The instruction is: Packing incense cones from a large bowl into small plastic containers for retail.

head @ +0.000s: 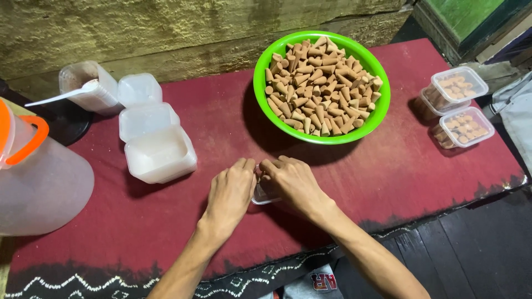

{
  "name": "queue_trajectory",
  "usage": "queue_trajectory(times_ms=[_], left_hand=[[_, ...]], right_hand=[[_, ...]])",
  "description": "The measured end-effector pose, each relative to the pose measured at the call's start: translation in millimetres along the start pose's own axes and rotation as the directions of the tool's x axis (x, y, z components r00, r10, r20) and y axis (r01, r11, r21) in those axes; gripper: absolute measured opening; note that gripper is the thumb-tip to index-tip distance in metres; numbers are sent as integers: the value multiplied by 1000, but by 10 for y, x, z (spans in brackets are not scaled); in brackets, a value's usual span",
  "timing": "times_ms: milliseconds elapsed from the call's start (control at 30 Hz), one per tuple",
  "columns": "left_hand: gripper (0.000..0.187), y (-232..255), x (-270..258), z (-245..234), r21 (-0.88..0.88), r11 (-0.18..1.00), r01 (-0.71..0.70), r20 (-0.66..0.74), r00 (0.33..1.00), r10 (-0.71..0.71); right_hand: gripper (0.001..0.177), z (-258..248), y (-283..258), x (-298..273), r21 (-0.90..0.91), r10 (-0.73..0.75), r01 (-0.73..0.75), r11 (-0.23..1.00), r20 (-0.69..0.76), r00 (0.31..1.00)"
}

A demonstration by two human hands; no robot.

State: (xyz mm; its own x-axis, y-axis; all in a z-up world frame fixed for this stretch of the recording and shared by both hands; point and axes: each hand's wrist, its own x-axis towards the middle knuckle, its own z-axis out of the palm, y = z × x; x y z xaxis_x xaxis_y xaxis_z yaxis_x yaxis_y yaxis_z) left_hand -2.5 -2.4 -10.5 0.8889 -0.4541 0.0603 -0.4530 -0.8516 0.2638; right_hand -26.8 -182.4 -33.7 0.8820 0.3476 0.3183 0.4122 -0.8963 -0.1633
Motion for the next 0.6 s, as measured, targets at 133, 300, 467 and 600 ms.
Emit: queue_trajectory(times_ms=[133,300,467,600], left_hand=[[7,-42,19,24,7,1000,-8,7,1000,7],[9,-67,33,-14,-67,998,12,20,1000,-11],[10,-46,46,-64,-51,998,20,51,999,-17],[13,-68,56,-116,-62,997,39,100,994,-33]], right_hand=[[13,1,28,14,11,-12,12,1000,20,1000],[11,-15,46,26,9,-11,11,1000,14,1000],[12,-150,67,39,46,-5,4,999,15,1000],[14,-350,44,39,83,22,-22,996,11,1000]])
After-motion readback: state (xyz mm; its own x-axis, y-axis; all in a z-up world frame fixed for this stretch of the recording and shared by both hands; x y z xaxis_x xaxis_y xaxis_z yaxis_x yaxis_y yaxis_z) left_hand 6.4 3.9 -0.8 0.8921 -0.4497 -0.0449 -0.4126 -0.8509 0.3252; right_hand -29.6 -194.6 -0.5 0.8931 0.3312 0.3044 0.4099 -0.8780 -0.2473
